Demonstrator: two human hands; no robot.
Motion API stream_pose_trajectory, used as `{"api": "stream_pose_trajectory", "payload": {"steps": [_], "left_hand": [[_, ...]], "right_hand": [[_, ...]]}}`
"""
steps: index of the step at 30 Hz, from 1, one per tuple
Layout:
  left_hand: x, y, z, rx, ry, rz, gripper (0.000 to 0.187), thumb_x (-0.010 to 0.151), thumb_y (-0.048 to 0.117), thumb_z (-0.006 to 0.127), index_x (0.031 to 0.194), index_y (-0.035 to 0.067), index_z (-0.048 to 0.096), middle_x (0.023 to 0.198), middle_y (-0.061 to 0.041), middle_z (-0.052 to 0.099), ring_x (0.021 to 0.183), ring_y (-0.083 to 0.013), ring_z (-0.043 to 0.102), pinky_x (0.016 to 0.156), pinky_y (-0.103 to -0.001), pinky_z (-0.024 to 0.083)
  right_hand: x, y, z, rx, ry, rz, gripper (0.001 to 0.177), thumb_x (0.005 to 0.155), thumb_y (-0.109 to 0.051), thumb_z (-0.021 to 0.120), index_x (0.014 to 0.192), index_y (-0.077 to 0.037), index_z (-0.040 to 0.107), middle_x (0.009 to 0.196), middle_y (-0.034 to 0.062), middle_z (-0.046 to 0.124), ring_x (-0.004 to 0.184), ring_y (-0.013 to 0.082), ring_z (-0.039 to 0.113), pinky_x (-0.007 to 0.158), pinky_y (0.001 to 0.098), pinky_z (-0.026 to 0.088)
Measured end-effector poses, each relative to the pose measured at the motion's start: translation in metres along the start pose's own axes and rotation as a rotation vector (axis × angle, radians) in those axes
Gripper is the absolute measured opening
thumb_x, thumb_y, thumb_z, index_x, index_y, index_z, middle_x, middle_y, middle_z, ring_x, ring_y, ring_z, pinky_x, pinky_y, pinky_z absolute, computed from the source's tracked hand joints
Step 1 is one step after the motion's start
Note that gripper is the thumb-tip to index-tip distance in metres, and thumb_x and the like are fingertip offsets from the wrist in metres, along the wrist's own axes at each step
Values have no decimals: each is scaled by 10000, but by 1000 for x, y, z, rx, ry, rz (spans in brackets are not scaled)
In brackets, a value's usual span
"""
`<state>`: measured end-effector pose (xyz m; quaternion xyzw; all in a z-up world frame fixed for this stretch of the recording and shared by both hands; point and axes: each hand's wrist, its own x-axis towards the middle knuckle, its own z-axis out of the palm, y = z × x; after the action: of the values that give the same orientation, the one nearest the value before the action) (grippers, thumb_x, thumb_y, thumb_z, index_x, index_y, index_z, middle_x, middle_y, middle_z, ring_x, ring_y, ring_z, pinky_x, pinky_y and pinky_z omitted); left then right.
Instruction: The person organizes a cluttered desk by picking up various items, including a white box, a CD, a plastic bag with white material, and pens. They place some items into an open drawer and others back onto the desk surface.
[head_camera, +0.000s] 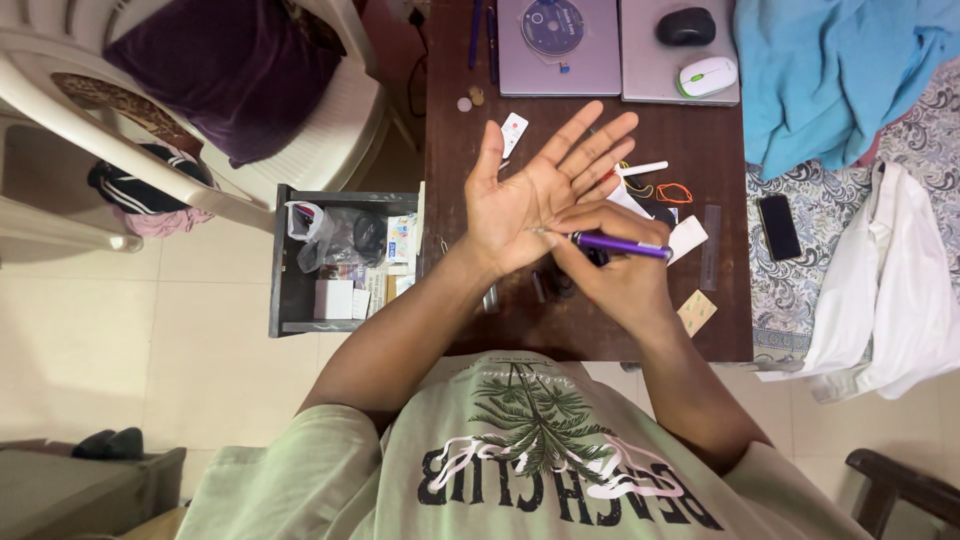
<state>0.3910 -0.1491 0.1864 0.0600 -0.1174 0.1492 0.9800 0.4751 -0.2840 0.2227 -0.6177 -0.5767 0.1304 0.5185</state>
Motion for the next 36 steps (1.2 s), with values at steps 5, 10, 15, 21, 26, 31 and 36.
{"api": "stream_pose_trajectory", "payload": {"steps": [5,10,15,21,26,31,36], "left_hand": [[-1,-1,4,5,-3,14,1011,977,804,205,1676,76,147,1738,-203,144,1609,-309,181,1296,-422,237],[-1,-2,7,-24,13,32,1000,976,793,220,1667,73,149,1731,-202,139,1603,-307,169,1296,-426,227],[-1,0,4,-22,-2,62,987,987,770,233,1663,54,164,1718,-204,179,1599,-313,195,1297,-440,233],[-16,-7,-3,536,32,61,766,1088,536,452,1625,8,311,1683,-195,340,1575,-286,338,1317,-456,290],[-34,-24,1,915,111,190,483,1134,299,572,1472,-46,560,1519,-181,586,1388,-231,575,1235,-406,434],[-33,-18,-6,974,227,304,399,1092,241,627,1363,-51,635,1369,-191,679,1297,-229,647,1171,-387,495],[-31,-20,-17,940,349,391,340,1058,239,662,1234,-50,691,1288,-207,719,1253,-238,679,1125,-375,530]], "right_hand": [[-2,0,-4,2,15,52,117,880,28,794,974,21,724,983,119,764,885,167,734,837,271,579],[-6,5,-9,29,5,44,106,893,22,793,968,25,718,979,112,759,905,139,725,841,266,577],[-14,17,-14,158,10,84,134,924,45,775,1033,17,701,1054,130,750,980,166,733,899,268,584],[-22,35,-20,934,191,434,211,1007,33,636,1216,61,637,1221,193,698,1098,251,721,999,354,597],[-31,48,-11,1161,195,508,236,1048,0,594,1271,71,623,1214,189,677,1124,262,716,1015,380,594],[-30,64,-27,1143,108,524,216,1116,-62,603,1269,82,653,1121,230,727,958,259,740,860,345,611],[-20,44,-17,520,177,468,187,996,-15,660,1158,66,707,1033,197,754,895,246,763,829,333,647]]}}
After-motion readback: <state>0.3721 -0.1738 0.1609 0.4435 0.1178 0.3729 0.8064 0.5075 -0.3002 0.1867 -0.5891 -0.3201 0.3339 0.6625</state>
